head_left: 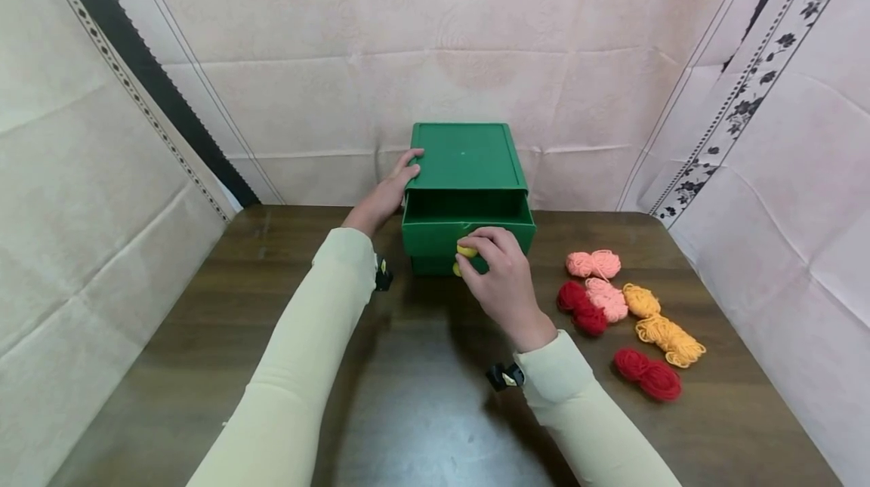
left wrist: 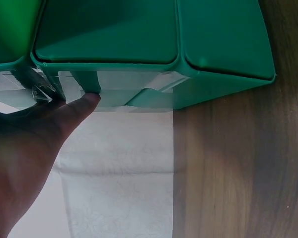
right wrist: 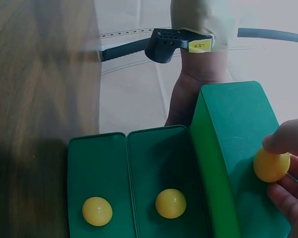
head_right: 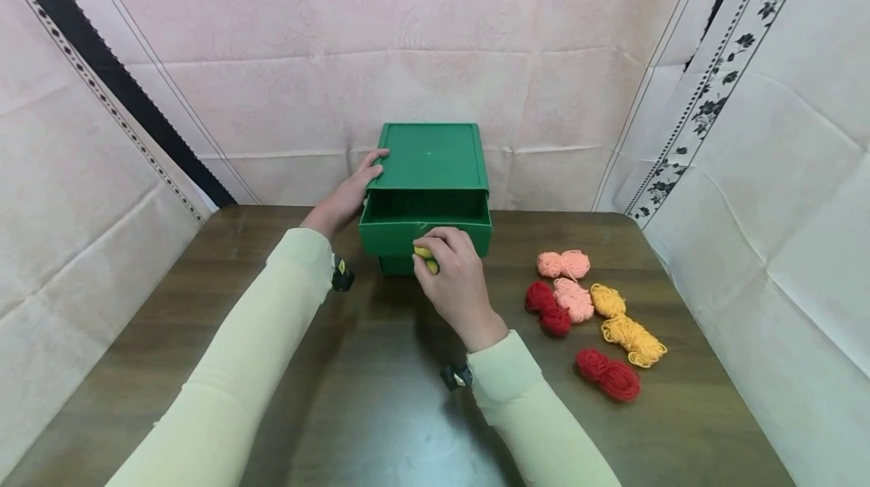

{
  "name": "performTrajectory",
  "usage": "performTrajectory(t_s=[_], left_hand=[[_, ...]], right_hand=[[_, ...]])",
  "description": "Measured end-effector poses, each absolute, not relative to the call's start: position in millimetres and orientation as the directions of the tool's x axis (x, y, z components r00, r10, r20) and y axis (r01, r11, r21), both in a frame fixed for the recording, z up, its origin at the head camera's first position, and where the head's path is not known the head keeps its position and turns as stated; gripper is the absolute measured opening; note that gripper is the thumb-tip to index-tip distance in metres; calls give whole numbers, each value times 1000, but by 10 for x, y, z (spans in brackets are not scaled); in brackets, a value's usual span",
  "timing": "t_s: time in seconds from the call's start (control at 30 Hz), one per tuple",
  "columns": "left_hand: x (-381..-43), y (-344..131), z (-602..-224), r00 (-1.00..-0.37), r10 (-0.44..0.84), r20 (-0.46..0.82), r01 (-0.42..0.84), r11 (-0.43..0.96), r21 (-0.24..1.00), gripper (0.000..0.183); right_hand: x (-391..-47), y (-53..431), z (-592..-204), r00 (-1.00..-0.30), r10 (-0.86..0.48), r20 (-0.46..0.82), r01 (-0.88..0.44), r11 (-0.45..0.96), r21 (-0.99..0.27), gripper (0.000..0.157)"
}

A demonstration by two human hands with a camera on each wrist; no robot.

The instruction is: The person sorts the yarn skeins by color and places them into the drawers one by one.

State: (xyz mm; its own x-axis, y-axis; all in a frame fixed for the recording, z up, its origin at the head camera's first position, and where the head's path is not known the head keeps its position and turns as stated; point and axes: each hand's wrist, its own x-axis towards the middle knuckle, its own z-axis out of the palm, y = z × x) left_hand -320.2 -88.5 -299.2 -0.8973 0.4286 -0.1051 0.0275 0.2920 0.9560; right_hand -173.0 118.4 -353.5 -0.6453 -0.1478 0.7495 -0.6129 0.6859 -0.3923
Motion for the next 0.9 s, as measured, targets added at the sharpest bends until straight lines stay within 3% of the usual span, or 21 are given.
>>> performTrajectory(t_s=[0.57, 0.9], left_hand=[[-3196, -905, -2993, -896, 424, -131, 8, 311, 951, 49], [-3196, -890, -2966, -895, 431, -119, 12, 289, 957, 49]], right_hand=[[-1652, 1392, -3581, -617, -158, 771, -667, 624, -407, 13], [-1636, 1668, -3601, -683, -204, 701, -623, 664, -414, 11]])
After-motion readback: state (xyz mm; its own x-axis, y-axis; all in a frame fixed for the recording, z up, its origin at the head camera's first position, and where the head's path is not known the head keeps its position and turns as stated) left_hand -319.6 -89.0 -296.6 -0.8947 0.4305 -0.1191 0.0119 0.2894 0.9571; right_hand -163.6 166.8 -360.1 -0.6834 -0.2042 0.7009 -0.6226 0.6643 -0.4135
